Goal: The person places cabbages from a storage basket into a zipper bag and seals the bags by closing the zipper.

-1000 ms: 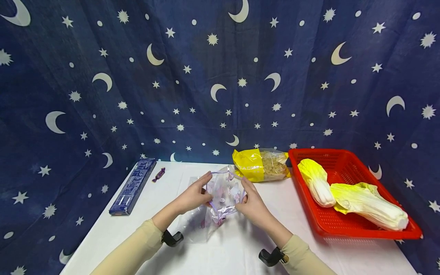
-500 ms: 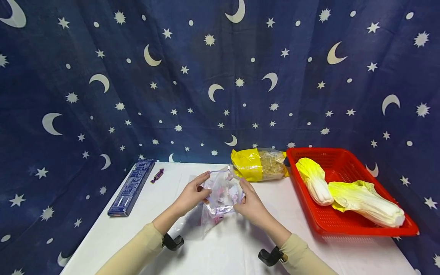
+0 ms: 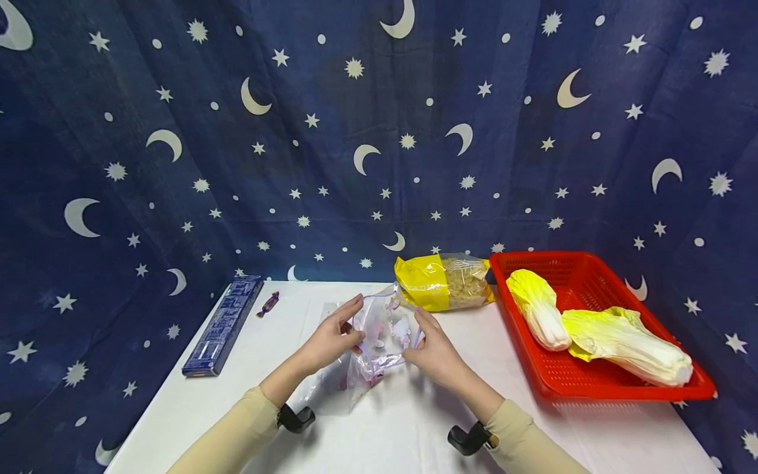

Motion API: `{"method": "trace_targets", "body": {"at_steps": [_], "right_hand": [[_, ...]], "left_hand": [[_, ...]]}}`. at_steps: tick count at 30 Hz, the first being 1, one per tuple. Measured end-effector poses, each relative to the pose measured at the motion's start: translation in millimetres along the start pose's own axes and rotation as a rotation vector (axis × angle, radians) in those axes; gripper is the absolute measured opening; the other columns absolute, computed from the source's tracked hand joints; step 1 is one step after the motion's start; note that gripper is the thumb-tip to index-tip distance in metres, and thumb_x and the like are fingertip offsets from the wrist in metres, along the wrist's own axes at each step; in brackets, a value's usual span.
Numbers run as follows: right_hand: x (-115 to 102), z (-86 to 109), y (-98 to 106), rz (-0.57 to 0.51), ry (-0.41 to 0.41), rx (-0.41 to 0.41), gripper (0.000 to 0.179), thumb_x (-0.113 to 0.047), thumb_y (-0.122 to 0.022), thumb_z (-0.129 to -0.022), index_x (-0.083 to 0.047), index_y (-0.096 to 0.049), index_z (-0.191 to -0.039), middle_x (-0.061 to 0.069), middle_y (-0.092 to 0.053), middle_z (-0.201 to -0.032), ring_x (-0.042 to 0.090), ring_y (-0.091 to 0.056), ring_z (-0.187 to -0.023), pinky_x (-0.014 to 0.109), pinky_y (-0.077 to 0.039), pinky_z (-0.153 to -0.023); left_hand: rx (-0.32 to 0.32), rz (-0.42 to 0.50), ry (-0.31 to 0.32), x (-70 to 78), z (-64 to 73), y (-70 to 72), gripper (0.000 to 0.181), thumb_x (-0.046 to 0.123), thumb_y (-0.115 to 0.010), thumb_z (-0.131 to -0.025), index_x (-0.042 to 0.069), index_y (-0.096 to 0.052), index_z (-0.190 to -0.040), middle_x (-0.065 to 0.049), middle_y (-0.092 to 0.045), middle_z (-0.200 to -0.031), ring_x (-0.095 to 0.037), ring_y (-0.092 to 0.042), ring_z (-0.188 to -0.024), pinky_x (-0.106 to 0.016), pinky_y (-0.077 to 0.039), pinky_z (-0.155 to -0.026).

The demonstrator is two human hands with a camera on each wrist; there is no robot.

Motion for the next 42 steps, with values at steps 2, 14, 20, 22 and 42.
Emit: {"method": "trace_targets", "body": {"at_steps": [2,14,20,22,42], "right_hand": [[-1.9,3.1,6.4,0.007,-0.004,-0.009,0.089,-0.005,-0.076,-0.081,0.010,-0.030,-0.156,0.026,-0.025,-0.162,0.017,-0.051,-0.069,0.022,-0.047,-0.058],[-7.7,27.7,98.1,0.127,0.021,0.031,0.070,-0.019,-0.069,-0.096,0.000,-0.038,-0.155,0.019,-0.063,-0.110,0.024,-0.066,-0.081,0.026,-0.056,-0.066],[6.5,38.9,160.3,0.263,-0.015,0.100,0.074,-0.027,-0.065,-0.100,0.002,-0.029,-0.159,0.031,-0.044,-0.146,0.038,-0.064,-0.098,0.032,-0.060,-0.074],[13.1,41.2,178.9,0.332,-0.025,0.127,0.076,-0.031,-0.063,-0.101,0.003,-0.027,-0.159,0.035,-0.041,-0.148,0.045,-0.059,-0.106,0.046,-0.059,-0.083],[83.2,64.9,277.2,0.785,-0.169,0.106,0.103,-0.039,-0.078,-0.086,0.014,-0.020,-0.153,0.051,-0.017,-0.148,0.072,-0.020,-0.126,0.089,-0.022,-0.092]], "left_hand": [[-0.009,0.008,0.002,-0.3,0.6,-1.3,0.073,-0.004,-0.063,-0.092,-0.006,-0.029,-0.157,-0.008,-0.019,-0.169,-0.018,-0.059,-0.073,-0.032,-0.062,-0.068],[-0.041,-0.043,0.014,-1.2,1.8,-3.2,0.074,-0.002,-0.062,-0.092,-0.007,-0.027,-0.157,-0.010,-0.018,-0.170,-0.019,-0.064,-0.074,-0.029,-0.061,-0.070],[-0.045,-0.043,0.021,-0.8,1.3,-4.4,0.073,-0.004,-0.060,-0.091,-0.007,-0.028,-0.157,-0.010,-0.018,-0.170,-0.019,-0.063,-0.074,-0.029,-0.062,-0.068],[-0.043,-0.043,0.022,-1.3,1.1,-5.0,0.074,-0.005,-0.059,-0.090,-0.007,-0.028,-0.157,-0.010,-0.018,-0.170,-0.019,-0.063,-0.073,-0.029,-0.062,-0.067],[-0.064,-0.060,0.014,-0.7,2.4,-8.0,0.075,-0.006,-0.058,-0.090,-0.002,-0.028,-0.159,-0.005,-0.018,-0.170,-0.017,-0.062,-0.073,-0.030,-0.062,-0.067]]}}
Point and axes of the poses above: each hand's wrist, its own z-axis away from the middle knuckle, its own y-axis out of the back of the hand, x = y × z, the point moved 1 cm from there along -z, towards the middle knuckle
